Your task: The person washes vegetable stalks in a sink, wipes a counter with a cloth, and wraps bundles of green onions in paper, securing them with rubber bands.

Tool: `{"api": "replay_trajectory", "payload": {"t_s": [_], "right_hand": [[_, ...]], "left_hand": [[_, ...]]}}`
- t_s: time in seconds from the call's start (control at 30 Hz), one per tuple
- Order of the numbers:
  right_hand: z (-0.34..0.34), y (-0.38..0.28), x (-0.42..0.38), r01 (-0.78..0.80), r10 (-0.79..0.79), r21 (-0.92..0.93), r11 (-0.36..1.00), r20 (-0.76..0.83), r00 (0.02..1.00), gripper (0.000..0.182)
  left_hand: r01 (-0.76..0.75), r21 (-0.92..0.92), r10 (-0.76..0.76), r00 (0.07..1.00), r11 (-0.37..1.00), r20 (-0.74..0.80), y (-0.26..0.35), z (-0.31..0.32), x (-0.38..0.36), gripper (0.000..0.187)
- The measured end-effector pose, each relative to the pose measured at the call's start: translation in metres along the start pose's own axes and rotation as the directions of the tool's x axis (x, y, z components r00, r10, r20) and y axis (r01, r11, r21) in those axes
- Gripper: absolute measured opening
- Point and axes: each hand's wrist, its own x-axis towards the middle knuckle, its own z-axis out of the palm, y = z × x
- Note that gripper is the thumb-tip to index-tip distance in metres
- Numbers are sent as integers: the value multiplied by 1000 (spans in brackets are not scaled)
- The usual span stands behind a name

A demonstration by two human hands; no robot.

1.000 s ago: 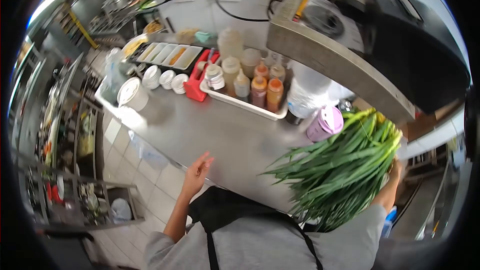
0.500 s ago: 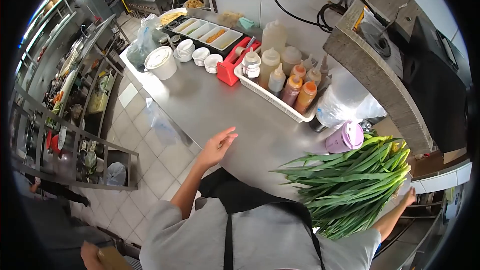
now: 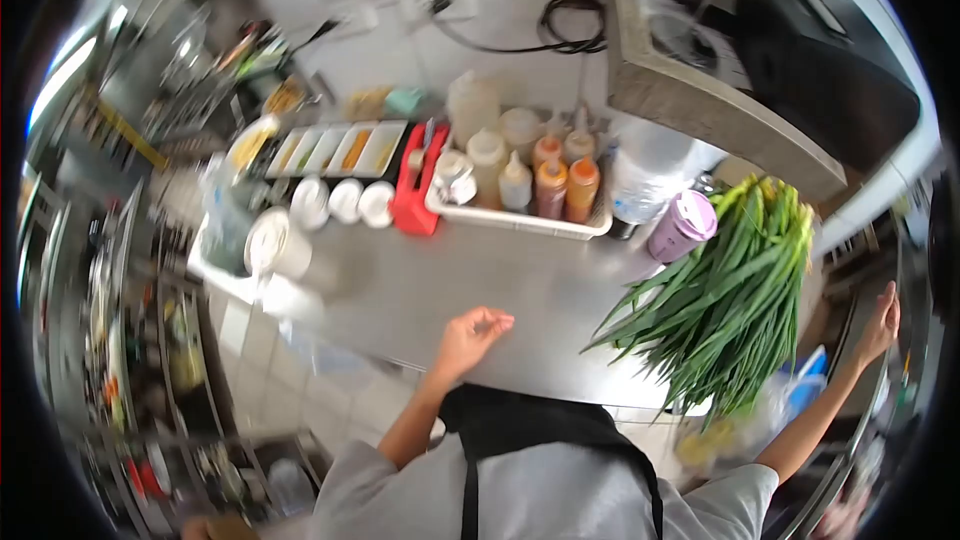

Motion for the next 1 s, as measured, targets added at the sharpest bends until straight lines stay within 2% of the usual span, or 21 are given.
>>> {"api": "replay_trajectory", "payload": {"t_s": [0.07, 0.1, 0.13, 0.17, 0.23, 0.27, 0.33, 0.37, 0.43, 0.47, 0.5, 0.53, 0.57, 0.6, 0.63, 0.67, 0.7, 0.77, 0.87, 0.93, 1.0], "right_hand": [[-48, 4, -34, 1, -26, -202, 979, -120, 992, 34], [-65, -15, -58, 12, -92, -371, 929, -197, 976, 33], [-77, -36, -91, -77, -34, -313, 947, -334, 942, 32], [-101, -26, -117, -77, -96, -419, 905, -376, 922, 32], [-126, -55, -187, -106, -122, -512, 852, -392, 912, 33], [-139, -56, -225, -155, -70, -534, 831, -377, 923, 33], [-148, -60, -304, -185, 4, -553, 813, -311, 950, 31], [-153, -51, -346, -210, 78, -595, 776, -240, 968, 25], [-145, -46, -425, -294, 289, -716, 633, -134, 948, 19], [-144, -31, -466, -230, 321, -677, 699, 10, 947, 11], [-137, -1, -512, -134, 254, -670, 730, 83, 964, 4], [-121, -18, -537, -141, 407, -658, 740, 271, 873, 11], [-115, 10, -572, -403, 691, -579, 709, 455, 562, 26], [-85, -53, -575, -287, 687, -633, 719, 585, 431, 49], [-73, -54, -596, -49, 394, -408, 912, 836, 382, 63], [-51, -80, -597, -106, 462, -452, 886, 879, 117, 61], [-36, -82, -616, 70, 358, -357, 931, 934, -3, 58], [-7, -115, -632, 199, 203, -183, 963, 976, -85, 53], [37, -153, -654, 327, 37, 16, 945, 987, -157, 55], [66, -169, -670, 291, -90, 130, 948, 985, -147, 60], [94, -174, -692, 268, -189, 219, 938, 973, -132, 62]], "left_hand": [[-53, -84, 67, 983, 995, 173, -3, 1, 5, 18], [34, -140, 16, 940, 990, 341, 8, 3, 11, 19], [127, -175, -24, 867, 976, 498, 15, 5, 14, 20], [120, -173, -9, 845, 978, 535, 16, 9, 16, 20], [-68, -245, 229, 651, 967, 724, 15, 16, 6, 24], [-50, -250, 225, 630, 967, 743, 14, 18, -3, 24], [-36, -148, 149, 428, 988, 891, 13, 23, -20, 29], [-17, -154, 147, 431, 988, 890, 11, 24, -30, 29], [-116, -212, 237, 296, 970, 925, 8, 19, -50, 33], [-100, -157, 178, 249, 982, 952, 6, 15, -59, 32], [-83, -159, 176, 273, 984, 946, -5, 14, -68, 32], [-75, -189, 202, 272, 979, 941, -25, 16, -76, 29], [-67, -217, 227, 271, 974, 935, -44, 17, -86, 27], [-11, -154, 150, 310, 988, 939, -62, 15, -94, 28], [50, -24, 4, 351, 998, 936, -83, 14, -102, 32], [-16, 64, -51, 418, 998, 907, -92, 6, -105, 33], [-101, 125, -54, 524, 987, 850, -132, 12, -117, 32], [29, 298, -245, 647, 954, 722, -141, -7, -129, 34], [163, 227, -264, 796, 960, 545, -203, -14, -177, 33], [293, -65, -274, 939, 954, 206, -242, -11, -217, 28], [425, -155, -415, 905, 892, 94, -277, -7, -262, 29]]}}
